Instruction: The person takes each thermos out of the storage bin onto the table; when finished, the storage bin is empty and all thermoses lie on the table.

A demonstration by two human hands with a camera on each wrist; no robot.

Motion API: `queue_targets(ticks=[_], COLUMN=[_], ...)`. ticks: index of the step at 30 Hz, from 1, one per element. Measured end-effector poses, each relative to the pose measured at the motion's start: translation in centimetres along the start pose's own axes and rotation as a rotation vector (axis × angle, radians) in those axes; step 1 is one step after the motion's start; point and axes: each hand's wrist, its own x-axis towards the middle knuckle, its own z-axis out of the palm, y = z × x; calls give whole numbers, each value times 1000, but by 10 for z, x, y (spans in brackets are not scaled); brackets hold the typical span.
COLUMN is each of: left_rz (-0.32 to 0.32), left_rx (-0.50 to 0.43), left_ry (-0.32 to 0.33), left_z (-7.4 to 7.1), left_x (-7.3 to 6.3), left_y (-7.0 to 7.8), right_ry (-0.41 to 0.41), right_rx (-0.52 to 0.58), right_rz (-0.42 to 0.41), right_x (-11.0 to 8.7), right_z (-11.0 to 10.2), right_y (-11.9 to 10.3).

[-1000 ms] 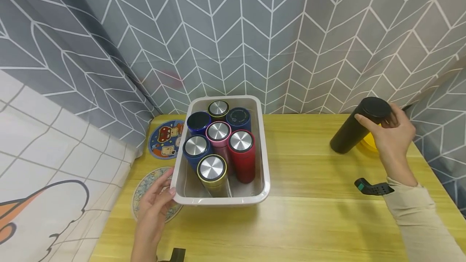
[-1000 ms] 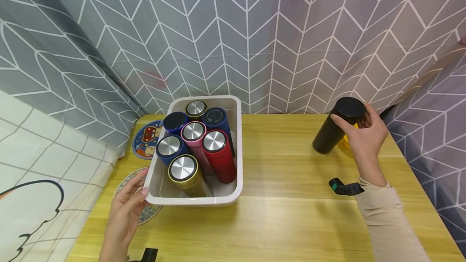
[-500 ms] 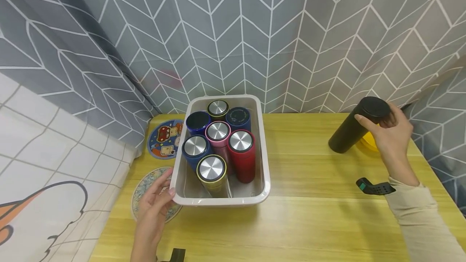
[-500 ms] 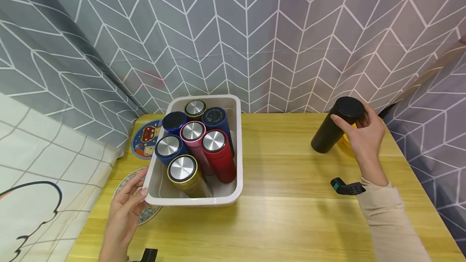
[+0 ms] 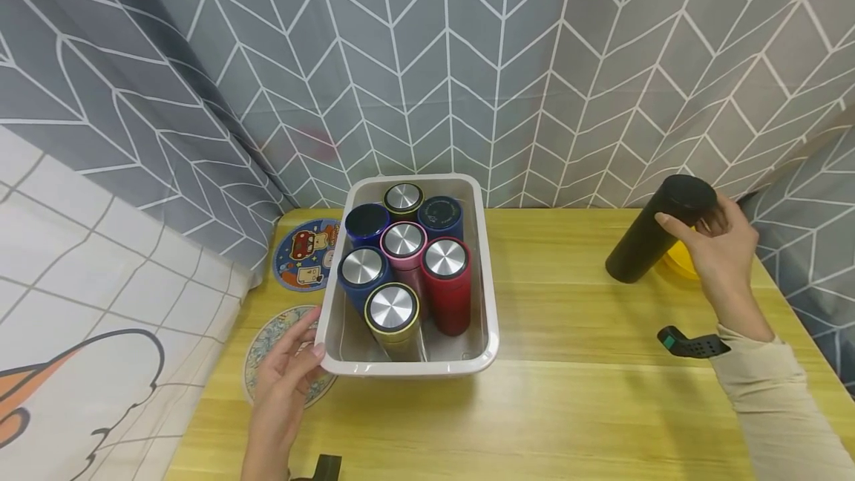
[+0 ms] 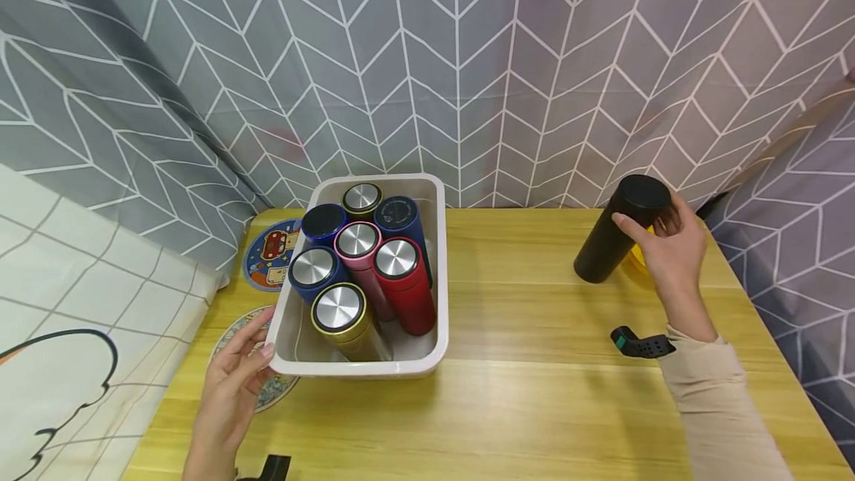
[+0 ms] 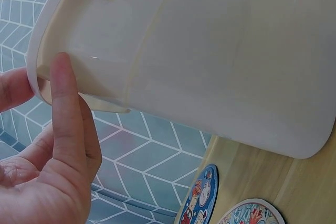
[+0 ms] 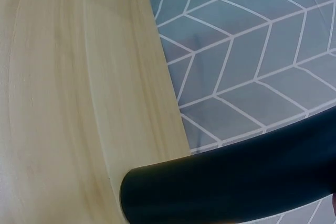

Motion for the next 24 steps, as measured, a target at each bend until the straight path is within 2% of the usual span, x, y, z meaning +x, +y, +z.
queue_targets(ticks=[3, 9, 17, 20, 24], left_rz=[0, -5, -11, -9, -2], left_rx=[-5, 6, 19, 21, 15], left_ry=[0, 2, 3, 0, -1], left_z=[0, 0, 1, 1, 1], left_x=[0, -1, -1, -1, -1], left_y=[0, 0, 0, 1, 1], right_ry=[5, -6, -91, -32, 81], right_rx=[41, -63, -207, -188, -86], right_rz=[8, 3, -24, -22, -15], right_x=[0, 0, -8, -13, -23], right_z=[-2, -3, -10, -11, -7], right_y=[0, -1, -8, -20, -40])
